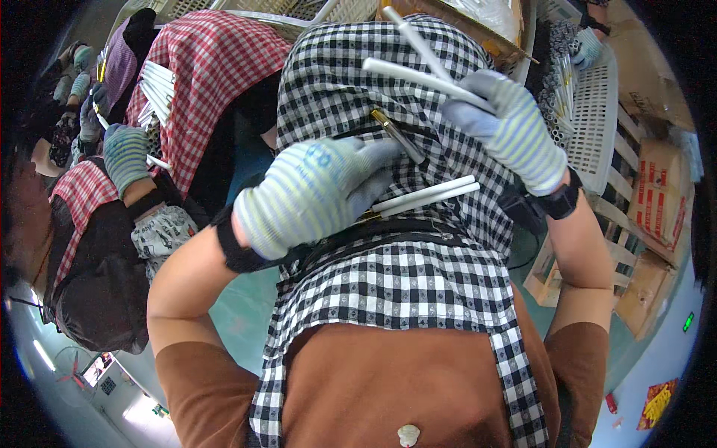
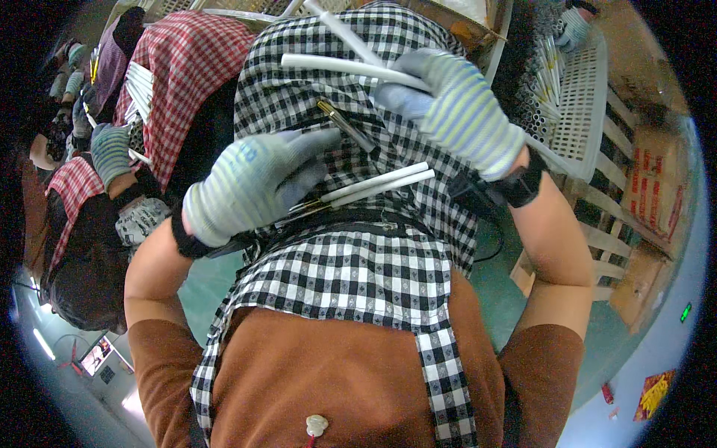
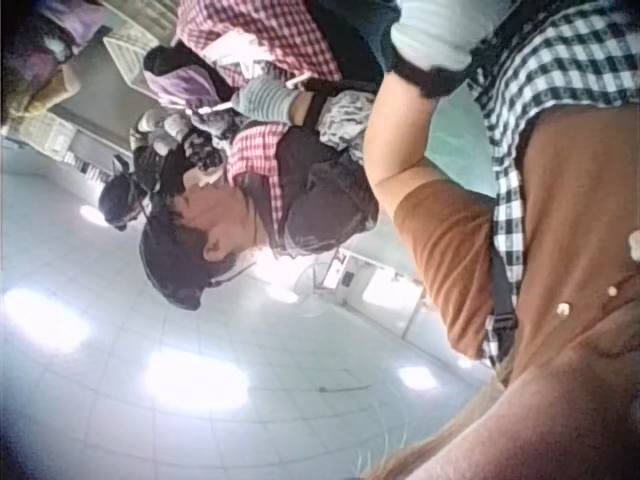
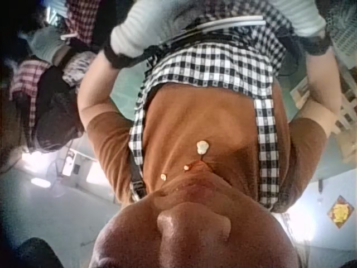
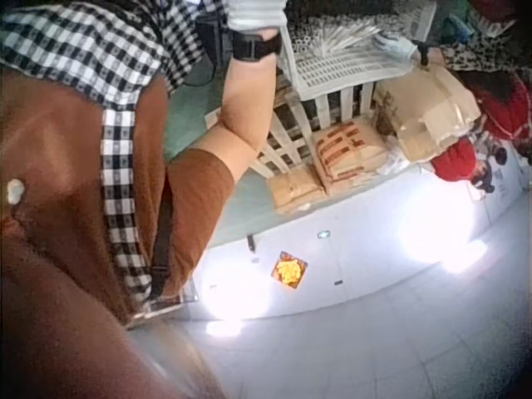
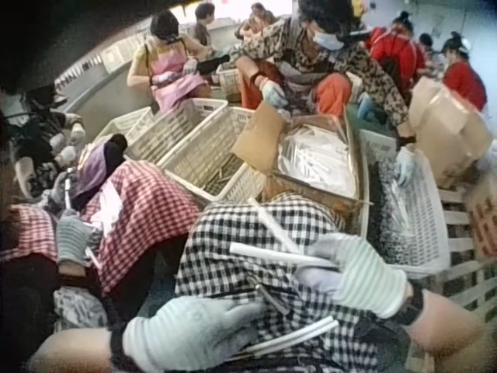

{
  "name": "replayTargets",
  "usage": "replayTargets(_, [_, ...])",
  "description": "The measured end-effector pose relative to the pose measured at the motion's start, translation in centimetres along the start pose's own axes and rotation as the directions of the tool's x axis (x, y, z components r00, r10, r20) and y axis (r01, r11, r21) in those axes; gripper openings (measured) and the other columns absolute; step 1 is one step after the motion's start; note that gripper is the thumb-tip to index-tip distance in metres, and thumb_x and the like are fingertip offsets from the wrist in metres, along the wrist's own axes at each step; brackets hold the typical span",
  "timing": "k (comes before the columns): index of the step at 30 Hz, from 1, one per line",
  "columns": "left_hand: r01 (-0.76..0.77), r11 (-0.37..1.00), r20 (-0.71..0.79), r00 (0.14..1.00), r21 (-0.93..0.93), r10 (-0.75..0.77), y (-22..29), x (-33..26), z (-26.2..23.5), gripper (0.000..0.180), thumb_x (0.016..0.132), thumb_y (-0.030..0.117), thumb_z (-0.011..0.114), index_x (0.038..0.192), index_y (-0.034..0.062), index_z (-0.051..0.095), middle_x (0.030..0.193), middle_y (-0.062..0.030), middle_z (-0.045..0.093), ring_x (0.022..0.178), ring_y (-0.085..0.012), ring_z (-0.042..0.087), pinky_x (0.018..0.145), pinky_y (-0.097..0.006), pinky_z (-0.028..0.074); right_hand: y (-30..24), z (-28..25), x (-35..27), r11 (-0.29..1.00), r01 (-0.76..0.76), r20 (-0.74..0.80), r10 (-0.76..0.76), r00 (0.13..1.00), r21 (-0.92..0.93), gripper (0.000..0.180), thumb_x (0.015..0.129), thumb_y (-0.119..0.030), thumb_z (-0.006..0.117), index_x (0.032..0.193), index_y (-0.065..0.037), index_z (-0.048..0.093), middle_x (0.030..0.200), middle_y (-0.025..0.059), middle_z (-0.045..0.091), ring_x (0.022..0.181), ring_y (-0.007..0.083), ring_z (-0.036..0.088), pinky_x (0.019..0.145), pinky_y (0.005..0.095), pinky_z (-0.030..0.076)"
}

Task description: Assembling small white plastic tubes with gold-colored metal tips in a production facility.

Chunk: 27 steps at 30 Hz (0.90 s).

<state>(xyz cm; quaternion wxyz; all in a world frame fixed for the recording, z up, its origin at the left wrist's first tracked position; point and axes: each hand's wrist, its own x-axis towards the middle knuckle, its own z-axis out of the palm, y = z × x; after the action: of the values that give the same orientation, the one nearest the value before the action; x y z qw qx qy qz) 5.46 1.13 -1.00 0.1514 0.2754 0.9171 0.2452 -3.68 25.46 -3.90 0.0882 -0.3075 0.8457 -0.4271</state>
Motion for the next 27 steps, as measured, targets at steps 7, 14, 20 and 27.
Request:
replayTargets(7, [-0.035,0.953,-0.005,0.999,0.302,0.038,0.1,4.2,2.8,0.029,0.083,0.026,0.061,0.101,0.0036,0.057,0.070,-0.0153,0.056,0.060,-0.0306,0.059,0.051,-0.039,0.045,-2.0,-2.8,-2.9,0.883,-0.331,0.123,0.308,0.943,0.332,0.042,0.090,-0.038,0.061,0.103,0.001,0.062,0.070,0.0003,0.054,0.061,0.0068,0.050,0.055,0.0232,0.041])
replayTargets(14, [0.014,0.977,-0.070,0.998,0.212,0.001,-1.8,3.2,1.8,0.019,0.080,0.023,0.066,0.091,0.0076,0.062,0.076,-0.0132,0.057,0.063,-0.0325,0.060,0.055,-0.043,0.047,-2.3,-4.4,-4.0,0.829,-0.375,0.045,0.393,0.919,0.415,0.035,0.086,-0.025,0.068,0.110,0.001,0.062,0.081,0.0017,0.063,0.072,0.0056,0.057,0.066,0.0217,0.047])
replayTargets(20, [0.147,0.734,-0.037,0.973,-0.664,-0.228,-2.7,-0.7,0.5,0.021,0.090,0.013,0.062,0.106,0.0064,0.050,0.091,-0.0039,0.060,0.081,-0.0140,0.059,0.071,-0.030,0.048,-2.8,-5.0,-4.4,0.933,-0.216,0.034,0.216,0.976,0.287,0.026,0.077,-0.015,0.075,0.098,-0.001,0.070,0.083,0.0073,0.070,0.074,0.0126,0.065,0.069,0.0261,0.051])
replayTargets(27, [-0.030,0.727,-0.101,0.993,-0.686,-0.054,-3.2,-2.0,-0.5,0.031,0.092,0.011,0.059,0.121,0.0007,0.056,0.112,-0.0082,0.062,0.100,-0.0176,0.061,0.091,-0.031,0.046,-4.1,-5.4,-4.0,0.987,-0.111,0.137,0.094,0.986,0.120,0.027,0.071,-0.012,0.078,0.094,-0.001,0.072,0.082,0.0097,0.071,0.071,0.0161,0.067,0.067,0.0278,0.051])
